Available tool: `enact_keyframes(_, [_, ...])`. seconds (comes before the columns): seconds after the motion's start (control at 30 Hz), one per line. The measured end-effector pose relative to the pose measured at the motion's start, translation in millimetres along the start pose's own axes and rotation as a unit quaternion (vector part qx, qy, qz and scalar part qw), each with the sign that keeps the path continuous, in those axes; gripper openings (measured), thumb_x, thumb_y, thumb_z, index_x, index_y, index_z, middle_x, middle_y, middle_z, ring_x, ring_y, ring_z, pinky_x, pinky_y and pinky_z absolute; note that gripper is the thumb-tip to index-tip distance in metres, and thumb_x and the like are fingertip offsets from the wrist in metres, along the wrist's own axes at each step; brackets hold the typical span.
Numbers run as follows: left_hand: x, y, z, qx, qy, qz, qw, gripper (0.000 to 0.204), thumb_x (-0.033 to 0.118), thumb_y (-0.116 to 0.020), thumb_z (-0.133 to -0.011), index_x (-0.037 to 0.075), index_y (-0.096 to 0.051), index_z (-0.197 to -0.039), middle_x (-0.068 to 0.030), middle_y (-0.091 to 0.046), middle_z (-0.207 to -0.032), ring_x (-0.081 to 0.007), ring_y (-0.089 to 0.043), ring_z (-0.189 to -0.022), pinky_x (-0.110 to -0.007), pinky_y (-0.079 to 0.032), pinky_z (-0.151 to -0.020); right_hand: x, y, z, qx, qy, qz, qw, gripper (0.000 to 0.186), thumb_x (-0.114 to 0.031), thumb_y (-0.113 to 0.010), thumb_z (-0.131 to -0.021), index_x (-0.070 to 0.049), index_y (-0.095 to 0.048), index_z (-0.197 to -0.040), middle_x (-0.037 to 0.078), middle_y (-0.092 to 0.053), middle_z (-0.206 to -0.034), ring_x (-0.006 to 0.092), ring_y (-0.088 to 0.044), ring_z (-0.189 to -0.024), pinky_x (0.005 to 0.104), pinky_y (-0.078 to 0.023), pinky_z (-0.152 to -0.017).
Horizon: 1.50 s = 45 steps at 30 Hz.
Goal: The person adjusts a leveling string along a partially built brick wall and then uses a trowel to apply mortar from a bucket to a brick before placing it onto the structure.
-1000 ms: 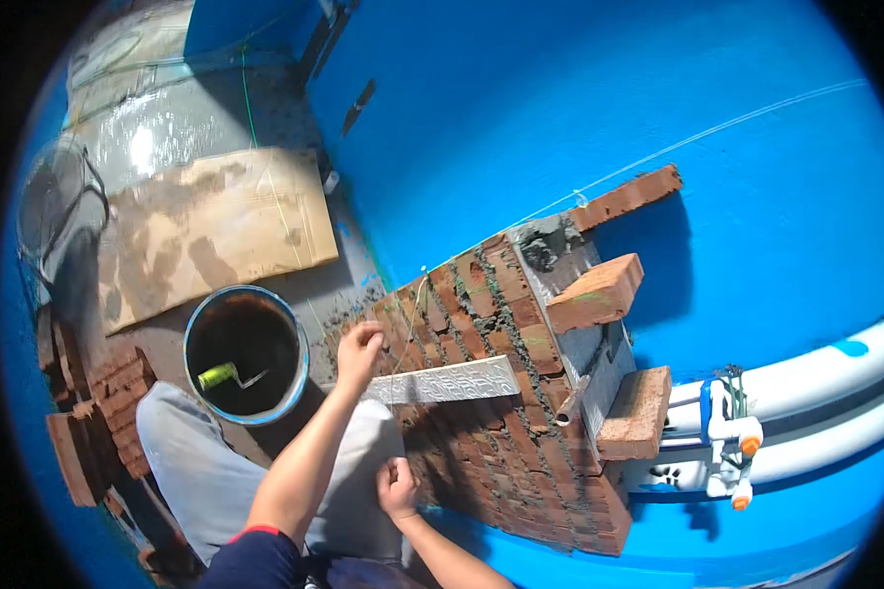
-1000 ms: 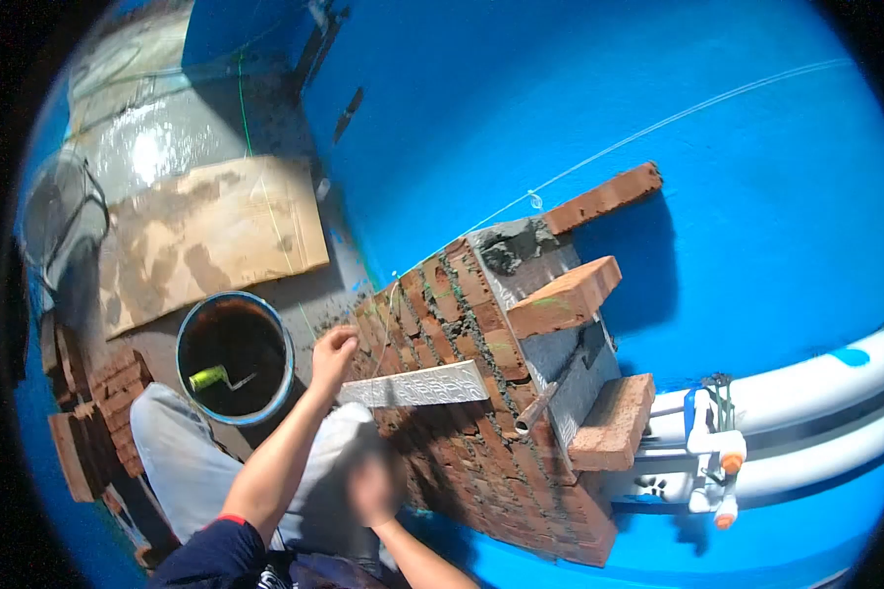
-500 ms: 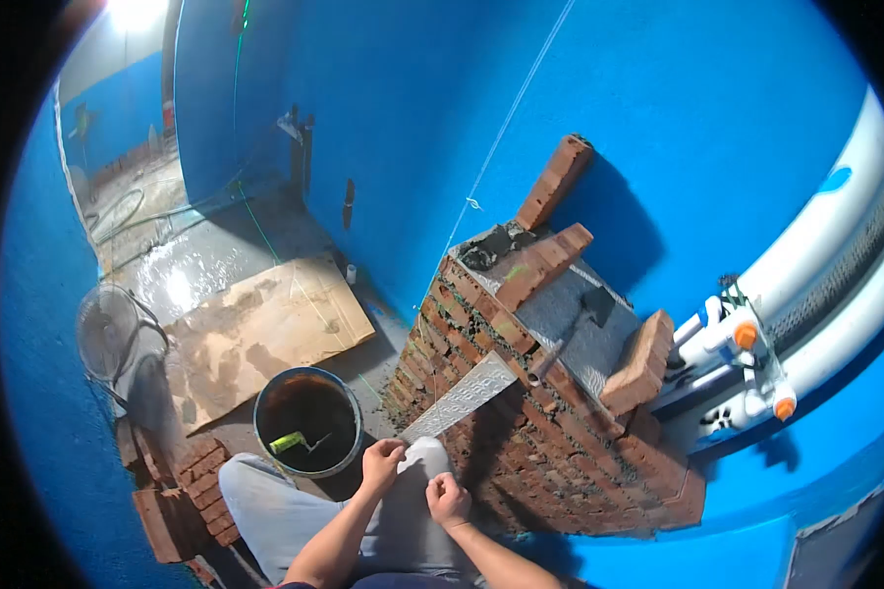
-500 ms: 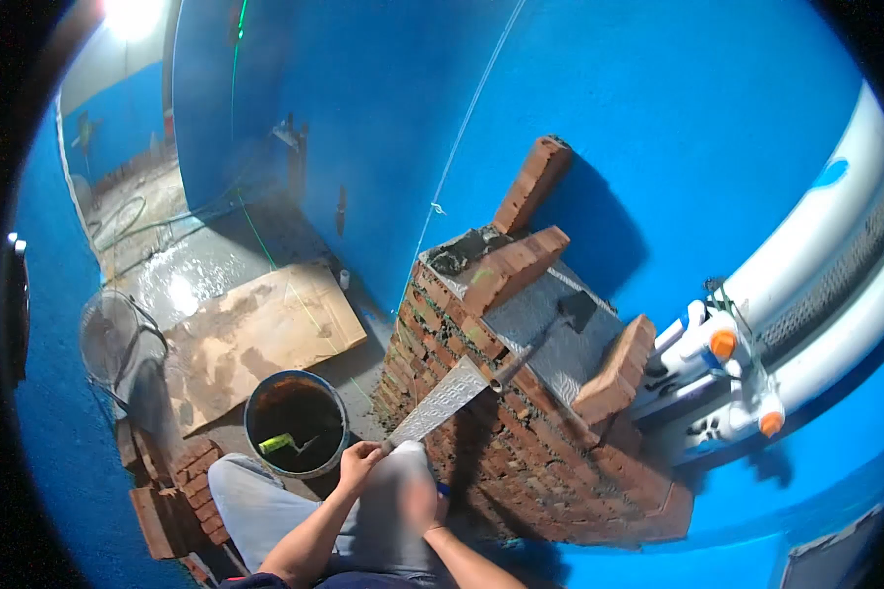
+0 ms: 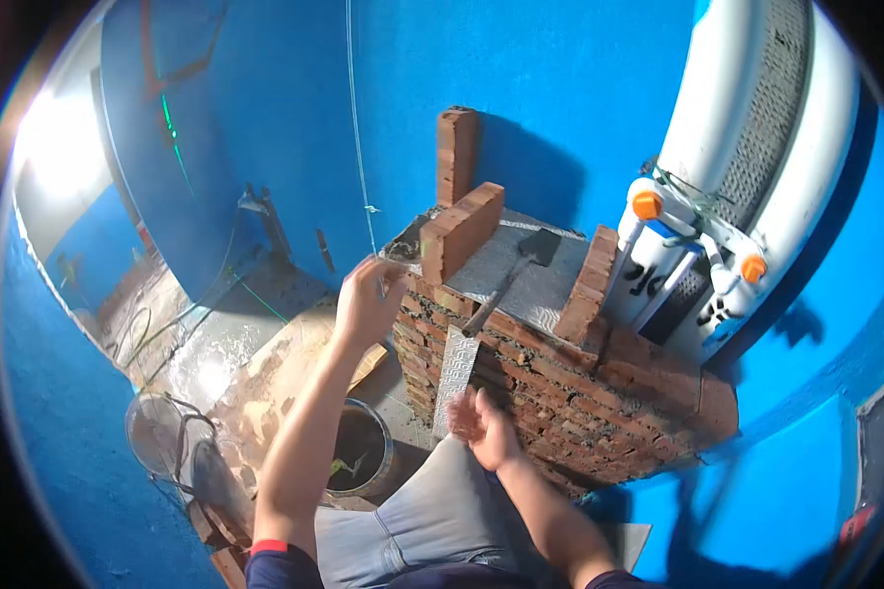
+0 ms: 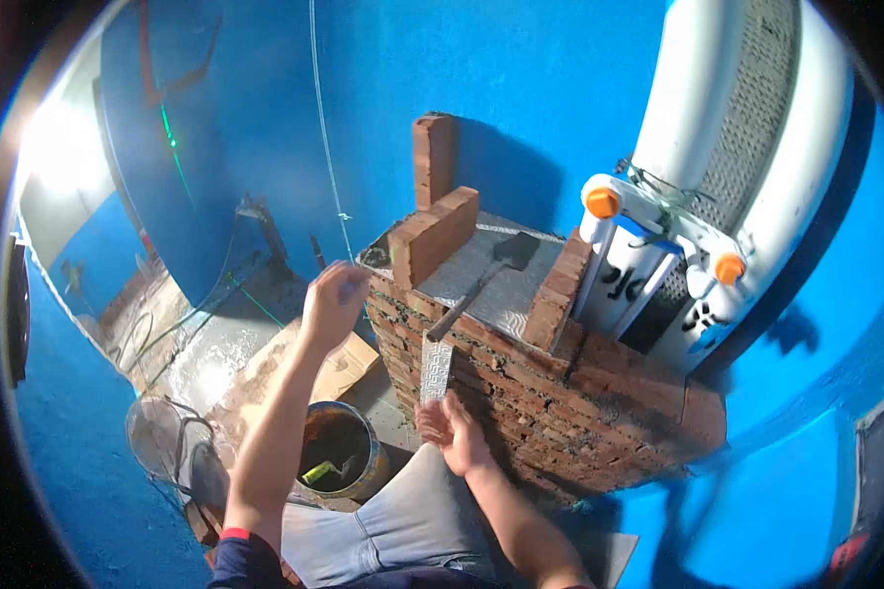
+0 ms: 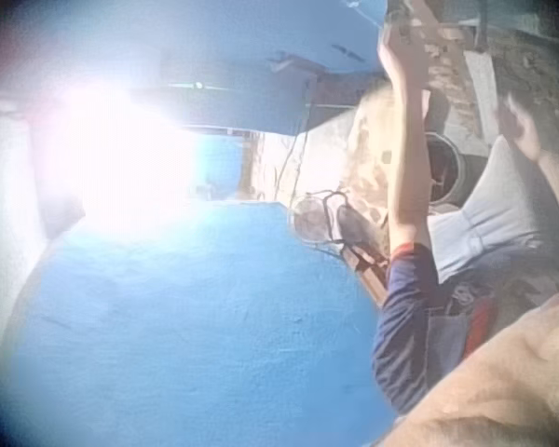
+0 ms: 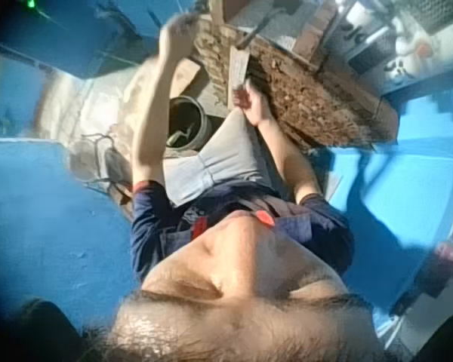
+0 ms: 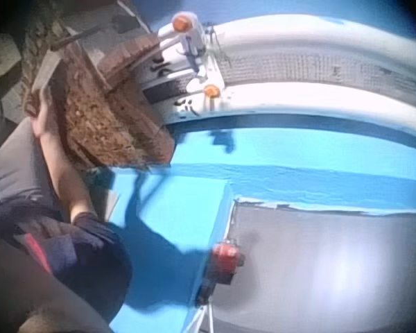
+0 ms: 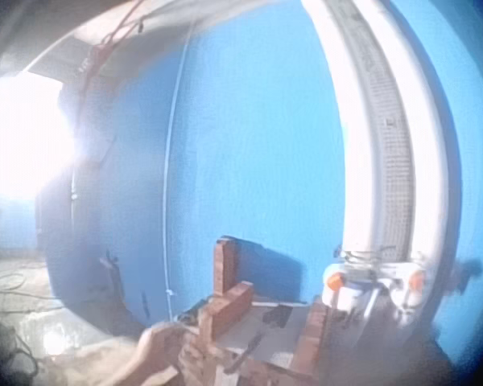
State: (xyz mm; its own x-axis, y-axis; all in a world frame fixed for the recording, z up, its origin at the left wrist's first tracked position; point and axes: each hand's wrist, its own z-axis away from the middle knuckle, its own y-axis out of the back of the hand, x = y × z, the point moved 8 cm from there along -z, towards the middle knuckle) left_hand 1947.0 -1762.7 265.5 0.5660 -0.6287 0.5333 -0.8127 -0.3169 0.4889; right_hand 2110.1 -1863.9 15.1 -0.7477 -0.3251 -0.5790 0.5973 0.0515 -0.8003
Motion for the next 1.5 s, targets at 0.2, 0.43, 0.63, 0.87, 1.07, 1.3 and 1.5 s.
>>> enact_keyframes(0.2, [10.7, -70.8, -136.3, -0.129, 0.015, -0.222, 0.966, 0.049, 0.041, -0.069, -0.077, 0.002, -0.064, -0.106, -0.0171, -0.066, -0.100, -0.0333, -0.063, -0.095, -0.041, -0.050, -0.082, -85.7, -97.8, -70.8, -0.080, 0.038, -0.150, 0.985, 0.044, -0.047, -0.050, -0.094, -0.004, -0.051, -0.104, 0.015, -0.061, -0.105, 0.0240, -0.060, -0.101, 0.0373, -0.050, -0.090])
enact_keyframes(0.43, [-37.9, -134.2, -140.3, -0.227, 0.181, -0.317, 0.903, 0.060, 0.048, -0.076, -0.068, 0.004, -0.067, -0.107, -0.0145, -0.067, -0.107, -0.0283, -0.064, -0.101, -0.038, -0.053, -0.083, -92.4, -97.0, -82.4, 0.050, 0.067, -0.123, 0.989, 0.031, -0.032, -0.046, -0.099, -0.013, -0.043, -0.074, -0.004, -0.035, -0.058, 0.0088, -0.032, -0.049, 0.0245, -0.031, -0.050])
enact_keyframes(0.63, [0.9, -62.9, -112.7, -0.143, 0.183, -0.102, 0.967, 0.051, 0.035, -0.079, -0.063, 0.004, -0.067, -0.101, -0.0148, -0.068, -0.101, -0.0291, -0.066, -0.094, -0.037, -0.052, -0.080, -77.1, -56.4, 0.3, 0.044, 0.067, 0.077, 0.994, 0.028, -0.030, -0.044, -0.100, -0.013, -0.041, -0.078, -0.002, -0.040, -0.057, 0.0094, -0.036, -0.047, 0.0269, -0.035, -0.047])
enact_keyframes(0.87, [-12.8, 103.2, 61.2, 0.076, 0.201, 0.474, 0.854, 0.053, 0.009, -0.068, -0.077, -0.002, -0.050, -0.125, -0.0112, -0.060, -0.118, -0.0216, -0.059, -0.108, -0.032, -0.046, -0.093, -12.4, -48.6, 61.7, -0.002, 0.090, 0.333, 0.939, 0.018, -0.022, -0.058, -0.093, -0.007, -0.049, -0.088, 0.001, -0.053, -0.067, 0.0066, -0.048, -0.053, 0.0228, -0.042, -0.049])
enact_keyframes(1.07, [-114.9, 127.2, 321.6, 0.254, 0.402, 0.493, 0.729, 0.037, 0.024, -0.050, -0.095, 0.003, -0.051, -0.126, -0.0104, -0.059, -0.117, -0.0216, -0.058, -0.105, -0.036, -0.049, -0.089, 39.6, -32.1, 73.5, 0.030, 0.037, 0.469, 0.882, 0.019, -0.024, -0.062, -0.089, -0.005, -0.057, -0.091, -0.001, -0.053, -0.067, 0.0074, -0.050, -0.059, 0.0257, -0.041, -0.055])
enact_keyframes(1.3, [-129.8, 140.8, 462.5, 0.462, 0.366, 0.563, 0.579, 0.025, 0.029, -0.056, -0.092, 0.009, -0.060, -0.105, -0.0049, -0.066, -0.090, -0.0175, -0.064, -0.078, -0.031, -0.053, -0.068, 94.8, -46.6, 64.1, -0.061, -0.137, 0.474, 0.867, 0.016, -0.021, -0.062, -0.090, -0.007, -0.055, -0.087, -0.004, -0.052, -0.068, 0.0067, -0.048, -0.060, 0.0242, -0.040, -0.054])
enact_keyframes(1.5, [-171.4, 164.0, 454.6, 0.368, 0.243, 0.657, 0.611, 0.058, 0.038, -0.057, -0.089, 0.010, -0.041, -0.137, -0.0073, -0.051, -0.134, -0.0278, -0.048, -0.122, -0.044, -0.036, -0.106, 111.6, -13.4, -24.9, -0.004, -0.121, 0.792, 0.598, 0.044, -0.042, -0.047, -0.094, -0.001, -0.060, -0.084, 0.025, -0.059, -0.078, 0.0385, -0.062, -0.077, 0.0457, -0.046, -0.067])
